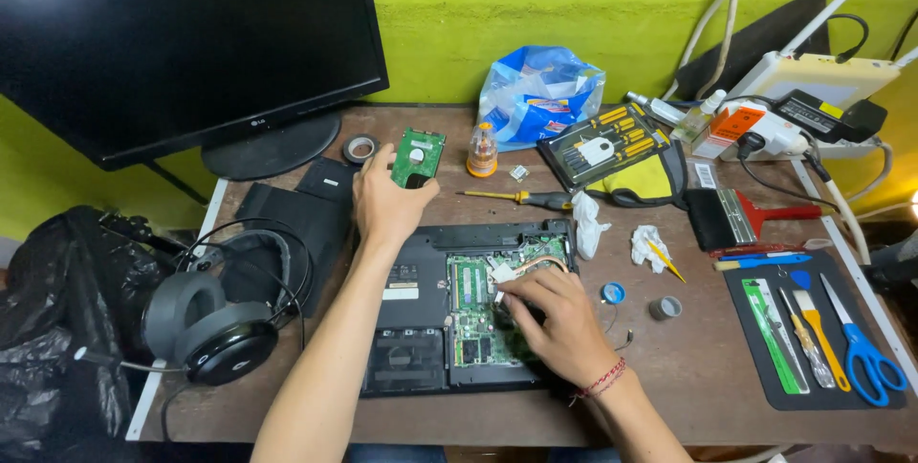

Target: The person installs a RAM module into a slot on the motherboard, then connects a ribbon cable to the cooling fan. They place a hard drive into its bay and secure it with a screwdriver. The person then uses the screwdriver to fasten screws on the motherboard.

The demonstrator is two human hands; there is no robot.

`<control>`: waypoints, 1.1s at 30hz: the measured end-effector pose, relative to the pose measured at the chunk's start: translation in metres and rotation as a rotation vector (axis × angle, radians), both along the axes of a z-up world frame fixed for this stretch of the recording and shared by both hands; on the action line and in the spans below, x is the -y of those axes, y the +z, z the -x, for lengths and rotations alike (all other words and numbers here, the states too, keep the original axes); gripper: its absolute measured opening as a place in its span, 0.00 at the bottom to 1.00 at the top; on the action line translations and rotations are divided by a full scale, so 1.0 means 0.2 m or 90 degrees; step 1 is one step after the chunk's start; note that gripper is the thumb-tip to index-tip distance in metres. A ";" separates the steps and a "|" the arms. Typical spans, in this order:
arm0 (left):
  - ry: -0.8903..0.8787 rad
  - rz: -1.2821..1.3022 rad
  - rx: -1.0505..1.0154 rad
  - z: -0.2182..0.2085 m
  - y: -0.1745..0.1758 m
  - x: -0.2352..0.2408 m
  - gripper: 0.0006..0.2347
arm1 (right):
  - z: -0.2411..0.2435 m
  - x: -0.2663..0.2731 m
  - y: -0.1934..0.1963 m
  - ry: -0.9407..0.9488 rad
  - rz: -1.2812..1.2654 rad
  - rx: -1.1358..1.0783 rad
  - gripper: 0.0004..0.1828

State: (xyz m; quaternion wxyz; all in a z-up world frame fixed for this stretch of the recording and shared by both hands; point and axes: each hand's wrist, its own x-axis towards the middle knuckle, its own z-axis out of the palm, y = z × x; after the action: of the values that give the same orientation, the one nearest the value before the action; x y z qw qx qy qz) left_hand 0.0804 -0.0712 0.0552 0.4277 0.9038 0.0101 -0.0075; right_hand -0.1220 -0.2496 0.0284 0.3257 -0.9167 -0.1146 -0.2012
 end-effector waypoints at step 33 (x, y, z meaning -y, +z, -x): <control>-0.120 0.611 -0.114 0.82 -0.23 -0.17 0.11 | 0.11 -0.14 -0.13 -0.104 -0.870 -0.219 0.16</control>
State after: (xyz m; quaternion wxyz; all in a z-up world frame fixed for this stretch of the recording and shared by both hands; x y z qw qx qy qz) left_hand -0.0845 -0.0368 0.0086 0.7905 0.5978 -0.0396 -0.1274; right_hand -0.1431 -0.2217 0.0024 0.8256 -0.5312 0.1593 -0.1041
